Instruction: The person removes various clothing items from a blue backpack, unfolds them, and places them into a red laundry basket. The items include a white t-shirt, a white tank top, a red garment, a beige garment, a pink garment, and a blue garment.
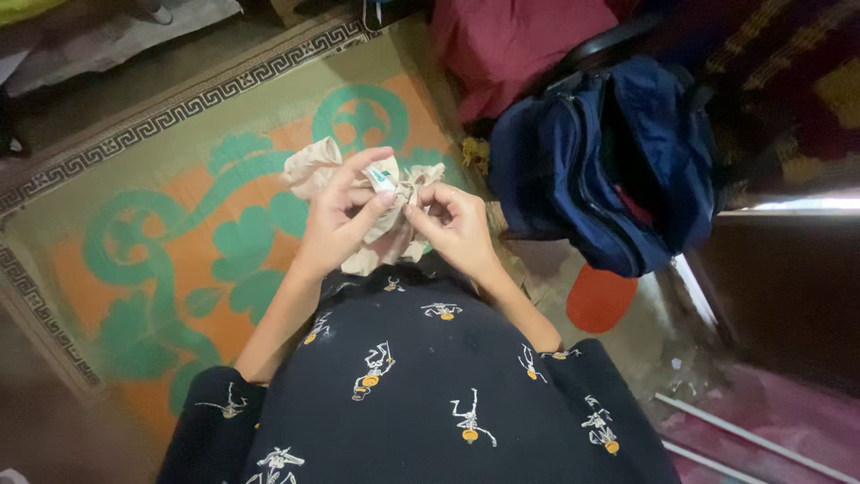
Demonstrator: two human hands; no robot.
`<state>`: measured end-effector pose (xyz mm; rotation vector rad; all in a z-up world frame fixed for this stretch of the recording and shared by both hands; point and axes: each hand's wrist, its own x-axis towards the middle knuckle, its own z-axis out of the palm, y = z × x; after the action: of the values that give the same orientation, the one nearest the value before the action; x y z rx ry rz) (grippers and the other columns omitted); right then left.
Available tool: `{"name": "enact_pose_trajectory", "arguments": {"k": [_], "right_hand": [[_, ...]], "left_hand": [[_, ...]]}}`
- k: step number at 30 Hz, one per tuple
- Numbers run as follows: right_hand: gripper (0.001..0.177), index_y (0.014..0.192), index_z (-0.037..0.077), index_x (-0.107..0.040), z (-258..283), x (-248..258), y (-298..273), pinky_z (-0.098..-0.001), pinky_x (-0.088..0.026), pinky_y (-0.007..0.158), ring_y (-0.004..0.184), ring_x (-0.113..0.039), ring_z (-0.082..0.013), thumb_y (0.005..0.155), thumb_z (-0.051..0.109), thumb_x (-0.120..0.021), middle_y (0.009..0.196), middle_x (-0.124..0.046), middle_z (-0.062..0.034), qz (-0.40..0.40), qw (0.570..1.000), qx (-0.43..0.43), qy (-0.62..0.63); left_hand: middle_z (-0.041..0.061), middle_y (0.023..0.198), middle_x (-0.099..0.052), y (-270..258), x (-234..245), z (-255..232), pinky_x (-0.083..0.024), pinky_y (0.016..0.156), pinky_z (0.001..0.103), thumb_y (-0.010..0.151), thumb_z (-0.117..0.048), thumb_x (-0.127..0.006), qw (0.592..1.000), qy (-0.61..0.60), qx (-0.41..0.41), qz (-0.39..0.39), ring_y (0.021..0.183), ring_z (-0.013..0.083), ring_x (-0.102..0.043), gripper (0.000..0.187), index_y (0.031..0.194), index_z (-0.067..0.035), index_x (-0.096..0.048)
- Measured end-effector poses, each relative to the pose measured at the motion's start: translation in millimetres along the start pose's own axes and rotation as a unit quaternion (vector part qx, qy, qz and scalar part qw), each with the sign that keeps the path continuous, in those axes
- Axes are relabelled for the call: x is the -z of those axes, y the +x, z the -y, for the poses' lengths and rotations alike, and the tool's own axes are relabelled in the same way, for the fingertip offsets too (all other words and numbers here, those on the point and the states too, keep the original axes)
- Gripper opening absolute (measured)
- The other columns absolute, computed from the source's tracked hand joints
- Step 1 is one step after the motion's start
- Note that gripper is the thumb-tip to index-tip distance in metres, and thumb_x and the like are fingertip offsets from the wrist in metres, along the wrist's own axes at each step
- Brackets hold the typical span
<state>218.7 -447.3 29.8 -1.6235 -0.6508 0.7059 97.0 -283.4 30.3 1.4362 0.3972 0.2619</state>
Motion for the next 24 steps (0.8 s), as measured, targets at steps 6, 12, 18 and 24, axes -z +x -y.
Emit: {"name": "enact_pose_trajectory", "arguments": {"k": [6, 12, 18, 24], "right_hand": [[0.017, 0.084, 0.004, -0.057, -26.0, -4.3, 10.0, -0.0225, -0.035, 0.056, 0.061, -0.044, -0.0049, 0.097, 0.013, -0.060, 0.070, -0.053, 0.0028, 0.023, 0.970, -0.066, 0.233], [0.016, 0.075, 0.008, -0.050, -35.6, 48.0, 6.1, -0.0245, -0.028, 0.048, 0.054, -0.035, -0.0080, 0.091, 0.010, -0.053, 0.063, -0.043, 0.0018, -0.071, 0.931, -0.046, 0.354], [0.024, 0.076, 0.014, -0.037, -35.7, 157.3, 4.6, -0.0209, -0.023, 0.044, 0.049, -0.028, -0.0057, 0.094, 0.010, -0.053, 0.068, -0.035, 0.0043, -0.111, 0.751, 0.001, 0.651], [0.021, 0.089, 0.012, -0.048, -31.7, 236.4, 0.9, -0.0211, -0.029, 0.051, 0.053, -0.034, -0.0049, 0.107, 0.021, -0.054, 0.070, -0.045, 0.0053, -0.114, 0.734, 0.147, 0.653]], "left_hand": [[0.002, 0.097, -0.072, 3.7, 30.1, 2.7, -0.040, 0.064, 0.015, 0.099, 0.003, -0.070, 0.990, -0.144, 0.007, -0.007, 0.076, 0.0013, -0.058, 0.052, 0.144, -0.005, -0.047], [0.007, 0.095, -0.074, 5.5, 39.7, -0.2, -0.041, 0.062, 0.016, 0.099, 0.002, -0.071, 0.997, -0.061, -0.005, -0.044, 0.078, 0.0035, -0.061, 0.054, 0.145, -0.007, -0.044], [0.007, 0.094, -0.077, 9.5, 47.2, -5.1, -0.047, 0.065, 0.017, 0.101, 0.002, -0.069, 0.996, -0.065, -0.022, -0.058, 0.082, 0.0042, -0.067, 0.038, 0.133, -0.004, -0.050], [0.000, 0.088, -0.070, 12.2, 30.6, -6.9, -0.040, 0.062, 0.018, 0.101, 0.004, -0.069, 0.996, -0.036, -0.036, -0.069, 0.076, 0.0008, -0.058, 0.031, 0.129, -0.002, -0.056]]}}
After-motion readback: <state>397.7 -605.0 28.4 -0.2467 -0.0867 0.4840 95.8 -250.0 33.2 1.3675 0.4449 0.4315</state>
